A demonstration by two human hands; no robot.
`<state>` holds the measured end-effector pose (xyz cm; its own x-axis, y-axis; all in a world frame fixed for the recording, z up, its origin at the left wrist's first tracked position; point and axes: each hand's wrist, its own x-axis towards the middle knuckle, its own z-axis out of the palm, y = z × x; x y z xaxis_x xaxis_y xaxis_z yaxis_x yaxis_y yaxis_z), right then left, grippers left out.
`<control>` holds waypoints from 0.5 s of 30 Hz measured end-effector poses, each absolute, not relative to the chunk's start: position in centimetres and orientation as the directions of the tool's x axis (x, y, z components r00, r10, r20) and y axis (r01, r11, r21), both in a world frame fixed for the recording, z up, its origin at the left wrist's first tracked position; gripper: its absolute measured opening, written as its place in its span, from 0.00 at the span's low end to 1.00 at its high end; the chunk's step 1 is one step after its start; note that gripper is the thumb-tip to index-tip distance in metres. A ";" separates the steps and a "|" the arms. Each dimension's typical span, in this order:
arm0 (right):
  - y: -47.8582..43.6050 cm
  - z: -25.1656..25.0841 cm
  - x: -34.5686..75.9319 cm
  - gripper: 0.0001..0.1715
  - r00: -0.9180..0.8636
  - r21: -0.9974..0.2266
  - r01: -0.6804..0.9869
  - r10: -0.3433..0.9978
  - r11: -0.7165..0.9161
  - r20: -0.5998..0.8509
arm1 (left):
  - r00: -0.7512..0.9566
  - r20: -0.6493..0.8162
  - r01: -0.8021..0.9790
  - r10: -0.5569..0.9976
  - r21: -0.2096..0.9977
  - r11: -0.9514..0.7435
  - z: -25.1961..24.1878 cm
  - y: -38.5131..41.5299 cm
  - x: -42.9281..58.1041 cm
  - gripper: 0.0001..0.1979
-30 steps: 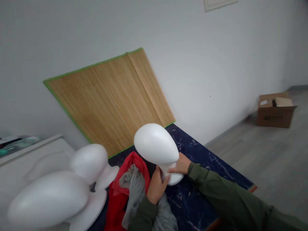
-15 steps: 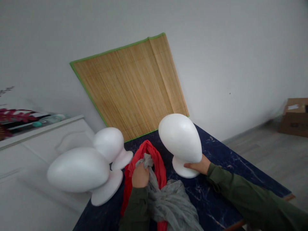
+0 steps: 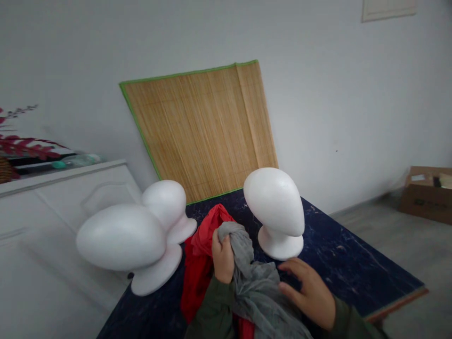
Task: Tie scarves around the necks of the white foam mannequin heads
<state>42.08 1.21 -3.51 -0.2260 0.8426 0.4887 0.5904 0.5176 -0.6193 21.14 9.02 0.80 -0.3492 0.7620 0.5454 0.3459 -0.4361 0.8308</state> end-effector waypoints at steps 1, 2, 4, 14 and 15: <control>1.1 -2.9 40.4 0.25 -0.290 -0.615 0.578 0.839 0.537 0.460 | -0.321 0.475 0.205 0.819 0.880 -0.429 0.6 8.8 21.9 0.11; 1.5 -2.5 38.8 0.32 -0.325 -0.610 0.583 0.842 0.537 0.431 | -0.268 0.404 0.068 0.875 0.913 -0.401 0.5 8.7 22.7 0.13; 3.1 -2.0 36.1 0.39 -0.340 -0.614 0.610 0.865 0.501 0.368 | -0.135 0.297 -0.151 0.945 0.937 -0.316 0.2 8.6 23.6 0.18; 6.2 -3.2 37.0 0.15 -0.071 -0.957 0.101 0.962 0.271 0.265 | -0.392 0.477 0.426 0.787 0.852 -0.304 -1.8 13.0 18.3 0.21; 5.9 -3.1 37.6 0.16 -0.044 -0.983 -0.026 0.982 0.183 0.184 | -0.418 0.479 0.429 0.772 0.853 -0.297 -2.1 13.4 17.8 0.21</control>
